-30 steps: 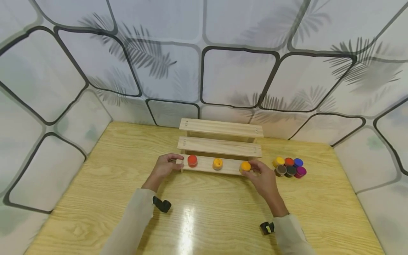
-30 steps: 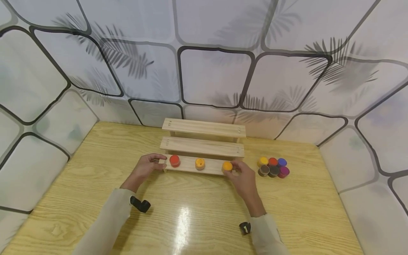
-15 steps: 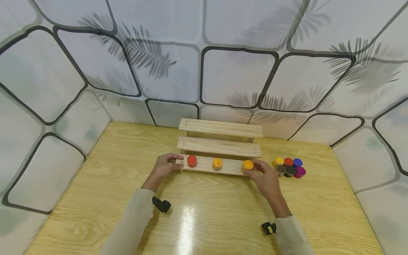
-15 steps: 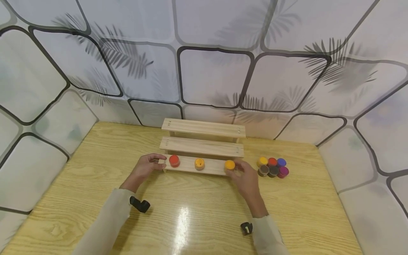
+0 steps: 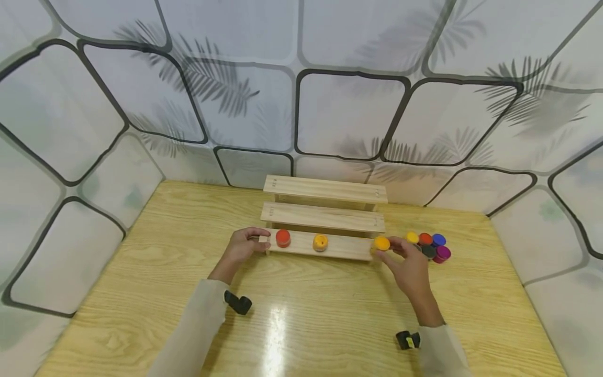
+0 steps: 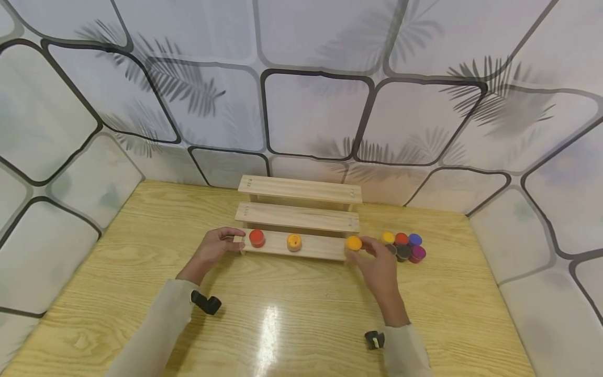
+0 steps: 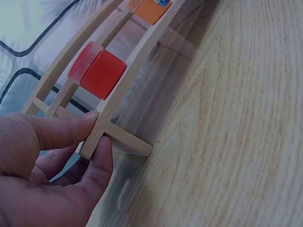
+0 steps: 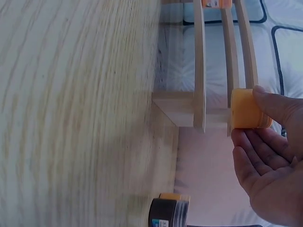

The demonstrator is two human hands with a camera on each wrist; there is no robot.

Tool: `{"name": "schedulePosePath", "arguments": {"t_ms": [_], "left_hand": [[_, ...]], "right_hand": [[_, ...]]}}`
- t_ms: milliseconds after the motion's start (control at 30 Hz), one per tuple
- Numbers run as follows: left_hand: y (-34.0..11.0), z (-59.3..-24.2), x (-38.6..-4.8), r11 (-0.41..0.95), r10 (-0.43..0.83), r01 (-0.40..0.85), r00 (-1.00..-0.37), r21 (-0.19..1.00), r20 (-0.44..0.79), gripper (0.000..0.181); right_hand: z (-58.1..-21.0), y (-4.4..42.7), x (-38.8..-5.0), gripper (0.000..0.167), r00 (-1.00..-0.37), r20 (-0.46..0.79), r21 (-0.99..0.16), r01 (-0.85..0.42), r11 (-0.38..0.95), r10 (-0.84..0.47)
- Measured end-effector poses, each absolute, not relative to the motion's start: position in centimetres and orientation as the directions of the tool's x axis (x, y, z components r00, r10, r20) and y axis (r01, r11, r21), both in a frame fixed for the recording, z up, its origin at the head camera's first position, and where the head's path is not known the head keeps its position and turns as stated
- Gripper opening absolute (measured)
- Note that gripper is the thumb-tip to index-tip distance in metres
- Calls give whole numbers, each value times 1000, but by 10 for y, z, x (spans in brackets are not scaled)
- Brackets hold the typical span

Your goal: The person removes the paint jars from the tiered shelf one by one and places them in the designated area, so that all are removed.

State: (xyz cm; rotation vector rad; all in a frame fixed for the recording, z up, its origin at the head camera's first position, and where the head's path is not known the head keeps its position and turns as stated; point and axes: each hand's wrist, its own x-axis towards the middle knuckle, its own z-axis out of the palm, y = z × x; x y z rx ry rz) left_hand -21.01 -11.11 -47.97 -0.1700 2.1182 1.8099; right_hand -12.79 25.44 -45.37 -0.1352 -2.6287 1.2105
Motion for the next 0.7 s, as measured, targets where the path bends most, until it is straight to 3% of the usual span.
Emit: {"name": "schedulePosePath", "arguments": {"t_ms": [700], "left_hand": [[-112, -483, -212, 175, 143, -304, -933, 936, -330, 29]], "right_hand": [[-460, 296, -110, 40, -943, 163, -699, 97, 709, 290]]}}
